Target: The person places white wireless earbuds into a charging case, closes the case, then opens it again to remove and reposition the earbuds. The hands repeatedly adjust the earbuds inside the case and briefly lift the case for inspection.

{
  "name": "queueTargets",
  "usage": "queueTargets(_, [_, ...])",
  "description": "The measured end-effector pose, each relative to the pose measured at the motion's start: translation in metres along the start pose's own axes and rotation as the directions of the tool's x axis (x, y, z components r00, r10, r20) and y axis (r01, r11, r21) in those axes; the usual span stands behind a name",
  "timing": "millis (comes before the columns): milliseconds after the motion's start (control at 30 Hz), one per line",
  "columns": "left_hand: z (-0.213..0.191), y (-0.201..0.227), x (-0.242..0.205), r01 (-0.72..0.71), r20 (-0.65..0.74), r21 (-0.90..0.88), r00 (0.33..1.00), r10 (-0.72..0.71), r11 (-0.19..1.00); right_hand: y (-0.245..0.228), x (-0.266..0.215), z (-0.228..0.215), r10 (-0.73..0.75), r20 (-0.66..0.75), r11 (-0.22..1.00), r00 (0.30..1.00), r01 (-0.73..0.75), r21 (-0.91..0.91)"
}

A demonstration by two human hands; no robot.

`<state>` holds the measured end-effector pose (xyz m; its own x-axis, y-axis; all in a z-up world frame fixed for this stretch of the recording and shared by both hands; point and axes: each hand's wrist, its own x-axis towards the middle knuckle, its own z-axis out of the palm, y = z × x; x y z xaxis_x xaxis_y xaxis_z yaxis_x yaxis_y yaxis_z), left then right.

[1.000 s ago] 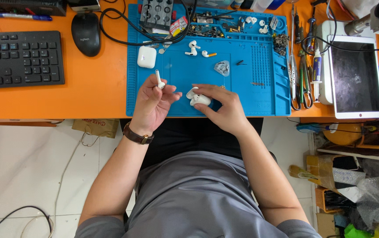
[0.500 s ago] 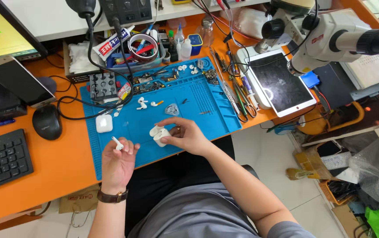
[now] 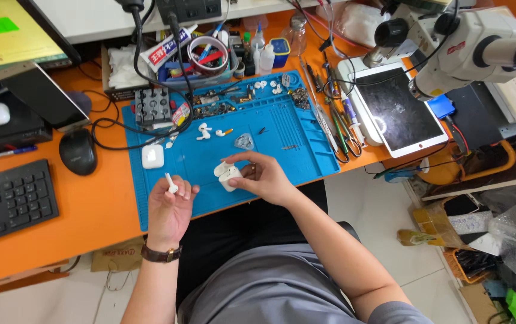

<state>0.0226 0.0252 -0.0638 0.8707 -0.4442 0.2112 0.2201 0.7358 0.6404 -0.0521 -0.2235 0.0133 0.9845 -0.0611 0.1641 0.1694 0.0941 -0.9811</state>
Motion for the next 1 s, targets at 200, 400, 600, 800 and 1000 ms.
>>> queueTargets(200, [0.005, -0.004, -0.004, -0.044, -0.009, -0.012, 0.999, 0.044, 0.999, 0.010, 0.001, 0.003, 0.050, 0.004, 0.998, 0.999, -0.051, 0.032])
queueTargets(400, [0.009, -0.004, 0.000, -0.045, -0.012, -0.047, 0.999, 0.045, 0.998, 0.013, 0.003, 0.001, 0.023, 0.011, 1.000, 1.000, -0.023, 0.017])
queueTargets(600, [0.012, -0.003, 0.001, -0.035, 0.000, -0.045, 0.999, 0.035, 0.998, 0.017, 0.003, -0.001, -0.023, 0.016, 1.000, 1.000, 0.022, 0.016])
queueTargets(800, [0.013, -0.001, 0.001, -0.034, 0.003, -0.049, 0.999, 0.034, 0.998, 0.014, 0.002, 0.001, -0.029, 0.019, 1.000, 0.999, 0.029, 0.007])
queueTargets(1000, [0.013, -0.001, 0.002, -0.033, 0.001, -0.043, 0.999, 0.033, 0.999, 0.011, 0.002, 0.004, -0.035, 0.017, 0.999, 0.999, 0.035, 0.003])
